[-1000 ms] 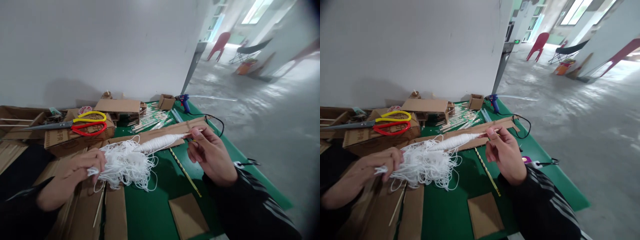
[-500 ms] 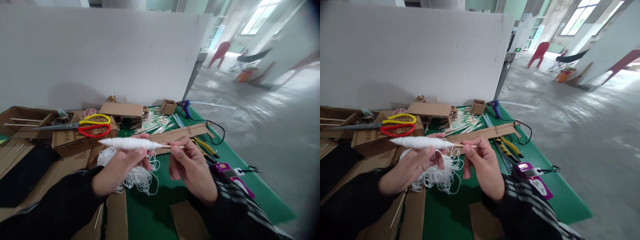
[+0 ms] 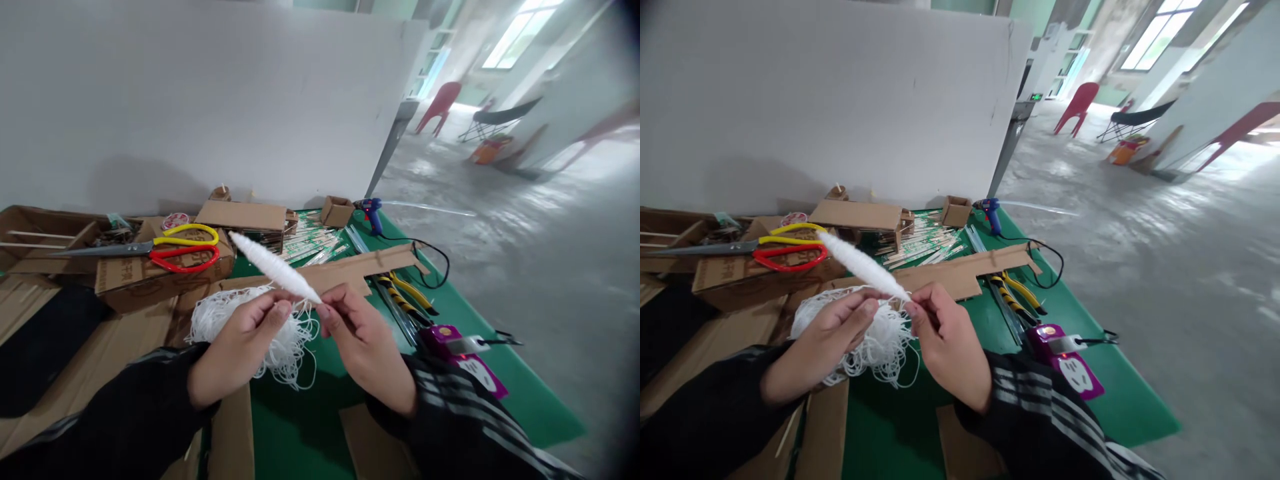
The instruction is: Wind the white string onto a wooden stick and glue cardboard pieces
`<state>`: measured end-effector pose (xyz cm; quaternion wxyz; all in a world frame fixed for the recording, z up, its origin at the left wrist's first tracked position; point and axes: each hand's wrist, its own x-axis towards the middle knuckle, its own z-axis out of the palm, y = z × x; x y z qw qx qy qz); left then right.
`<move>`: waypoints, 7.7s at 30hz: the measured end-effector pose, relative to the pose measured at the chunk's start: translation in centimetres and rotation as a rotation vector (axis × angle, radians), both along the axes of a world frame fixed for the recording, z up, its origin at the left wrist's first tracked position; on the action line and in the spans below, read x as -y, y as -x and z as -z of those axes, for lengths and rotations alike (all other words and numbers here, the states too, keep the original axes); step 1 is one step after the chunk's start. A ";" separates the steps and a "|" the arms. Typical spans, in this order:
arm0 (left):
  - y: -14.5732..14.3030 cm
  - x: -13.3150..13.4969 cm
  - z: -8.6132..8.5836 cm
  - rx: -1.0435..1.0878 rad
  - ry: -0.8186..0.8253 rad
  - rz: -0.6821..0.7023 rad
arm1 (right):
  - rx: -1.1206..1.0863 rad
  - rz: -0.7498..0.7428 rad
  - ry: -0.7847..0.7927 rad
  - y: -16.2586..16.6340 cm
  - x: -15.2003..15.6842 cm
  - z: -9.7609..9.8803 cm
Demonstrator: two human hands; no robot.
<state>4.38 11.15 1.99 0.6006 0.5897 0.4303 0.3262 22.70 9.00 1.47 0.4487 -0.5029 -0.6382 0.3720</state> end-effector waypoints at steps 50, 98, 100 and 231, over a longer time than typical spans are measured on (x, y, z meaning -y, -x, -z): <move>-0.1 0.7 1.7 0.066 0.043 -0.001 | -0.045 -0.156 0.069 0.1 0.1 3.0; -0.1 1.6 0.8 -0.383 -0.376 0.065 | -0.710 -0.261 0.553 -0.6 -0.9 2.5; -0.1 1.8 0.7 -0.403 -0.515 -0.006 | -0.712 -0.259 0.559 -0.5 -0.8 2.5; 0.0 0.9 1.3 0.273 0.209 -0.070 | -0.131 -0.345 0.148 -0.2 0.3 3.4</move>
